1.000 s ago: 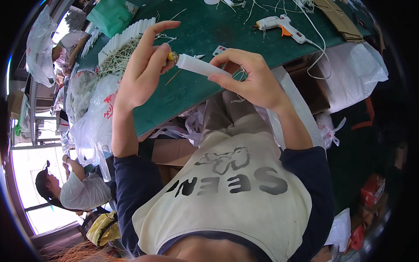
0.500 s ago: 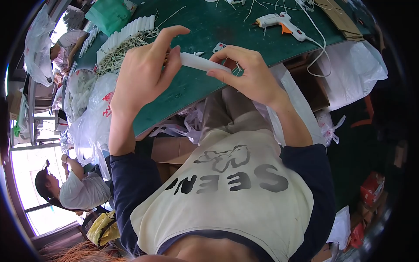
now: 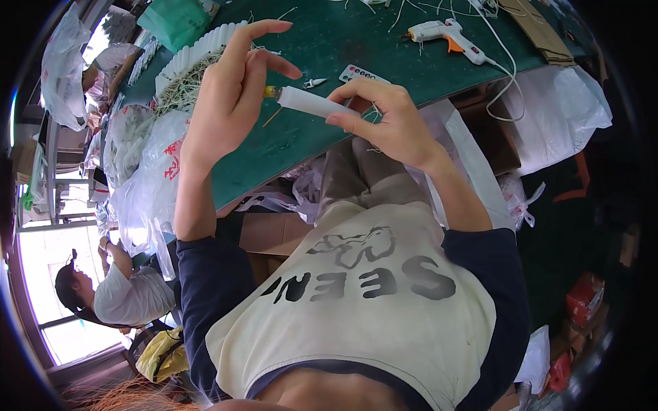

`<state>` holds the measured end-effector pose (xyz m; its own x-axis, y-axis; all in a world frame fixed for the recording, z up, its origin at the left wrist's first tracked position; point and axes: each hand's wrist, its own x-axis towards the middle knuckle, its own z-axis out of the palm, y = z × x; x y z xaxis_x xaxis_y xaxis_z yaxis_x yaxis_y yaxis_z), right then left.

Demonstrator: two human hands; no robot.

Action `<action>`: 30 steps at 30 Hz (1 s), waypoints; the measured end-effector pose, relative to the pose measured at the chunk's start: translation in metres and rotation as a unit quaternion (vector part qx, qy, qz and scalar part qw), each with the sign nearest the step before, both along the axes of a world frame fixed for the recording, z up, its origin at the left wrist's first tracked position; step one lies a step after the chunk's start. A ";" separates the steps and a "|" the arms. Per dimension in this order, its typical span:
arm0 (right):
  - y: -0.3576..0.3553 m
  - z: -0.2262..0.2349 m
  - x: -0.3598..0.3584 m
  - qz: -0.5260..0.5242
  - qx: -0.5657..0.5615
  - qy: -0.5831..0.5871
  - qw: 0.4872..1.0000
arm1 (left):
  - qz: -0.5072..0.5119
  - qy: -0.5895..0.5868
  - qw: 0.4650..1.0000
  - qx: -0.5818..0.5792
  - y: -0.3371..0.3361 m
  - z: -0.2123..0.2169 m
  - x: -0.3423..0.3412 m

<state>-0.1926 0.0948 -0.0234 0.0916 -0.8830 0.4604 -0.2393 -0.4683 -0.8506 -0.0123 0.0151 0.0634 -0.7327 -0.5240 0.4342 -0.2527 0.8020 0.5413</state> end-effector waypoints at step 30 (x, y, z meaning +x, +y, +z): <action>-0.003 -0.021 -0.008 -0.005 0.029 -0.066 0.997 | 0.209 -0.253 0.944 0.034 -0.068 -0.120 0.018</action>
<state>-0.2008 0.0916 -0.0439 0.0240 -0.9087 0.4167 -0.1274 -0.4162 -0.9003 0.0054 -0.0532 -0.0570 -0.5610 -0.8269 0.0391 -0.7791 0.5433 0.3128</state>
